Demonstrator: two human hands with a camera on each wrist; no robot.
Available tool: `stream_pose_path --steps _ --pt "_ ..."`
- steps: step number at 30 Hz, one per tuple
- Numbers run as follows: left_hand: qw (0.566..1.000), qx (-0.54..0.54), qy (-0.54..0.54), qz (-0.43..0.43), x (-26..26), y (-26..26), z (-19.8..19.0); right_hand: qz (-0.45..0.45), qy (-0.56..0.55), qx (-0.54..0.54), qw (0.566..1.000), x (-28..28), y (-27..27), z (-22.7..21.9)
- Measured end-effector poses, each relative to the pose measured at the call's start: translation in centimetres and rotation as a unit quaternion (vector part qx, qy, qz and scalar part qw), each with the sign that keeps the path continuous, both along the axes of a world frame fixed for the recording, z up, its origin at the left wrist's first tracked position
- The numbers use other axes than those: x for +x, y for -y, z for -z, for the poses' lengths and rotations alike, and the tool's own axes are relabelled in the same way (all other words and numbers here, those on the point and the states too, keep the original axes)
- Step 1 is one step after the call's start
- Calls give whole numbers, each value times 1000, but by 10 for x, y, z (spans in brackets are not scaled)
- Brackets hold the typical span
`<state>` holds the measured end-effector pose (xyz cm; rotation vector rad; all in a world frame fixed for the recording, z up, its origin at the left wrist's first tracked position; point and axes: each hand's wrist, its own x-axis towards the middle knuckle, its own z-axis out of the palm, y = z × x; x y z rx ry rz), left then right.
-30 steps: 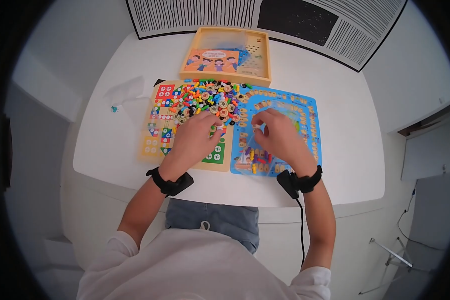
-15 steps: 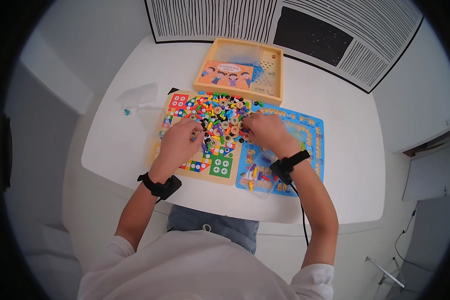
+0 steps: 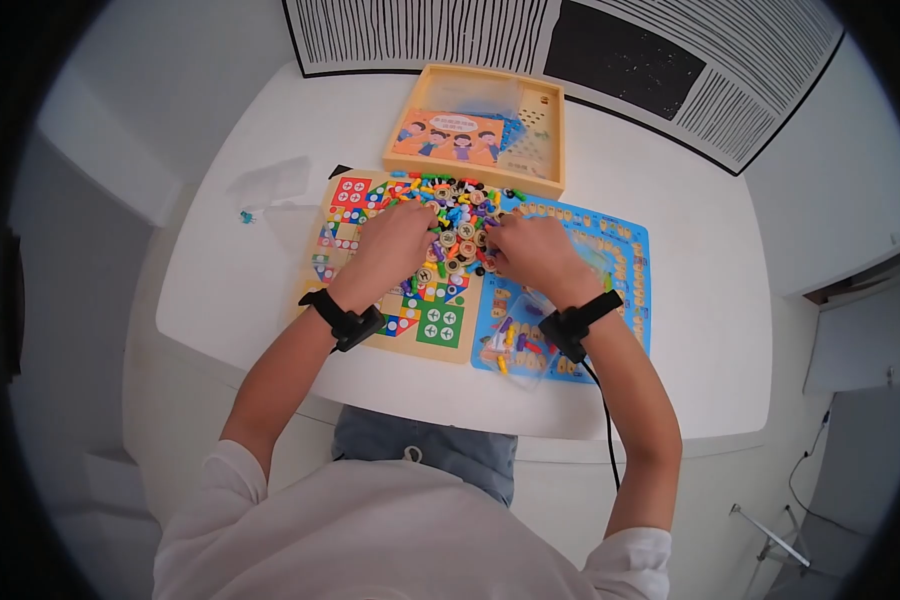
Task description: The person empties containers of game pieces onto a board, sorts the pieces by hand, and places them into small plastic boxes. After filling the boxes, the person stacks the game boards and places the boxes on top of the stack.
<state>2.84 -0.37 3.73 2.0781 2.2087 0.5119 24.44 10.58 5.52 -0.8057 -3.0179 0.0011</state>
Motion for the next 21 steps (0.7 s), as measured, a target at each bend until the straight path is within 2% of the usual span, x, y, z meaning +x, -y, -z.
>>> stream_pose_path --steps 4,7,9,12,15,17,19,21 --pt "1000 -14 -7 0 3 -6 -2 5 -9 8 1000 2 -7 -4" --pt "1000 -22 -13 6 6 -8 -4 50 -13 -11 999 -2 -15 -16" --pt "1000 -31 -6 -2 7 -10 -6 53 -80 -62 993 -4 -22 -19" --pt "999 -24 28 -11 8 -6 -14 41 -129 -70 988 -8 -28 -12" --pt "998 -10 56 3 14 11 -25 52 -76 -65 994 -14 -32 -1" --pt "998 -13 59 18 19 19 -25 50 -85 -63 993 -15 -33 7" --pt "998 -58 19 29 23 21 -23 53 -92 -58 993 -15 -35 11" --pt "998 -59 14 29 26 23 -18 38 -82 -34 995 -15 -37 11"
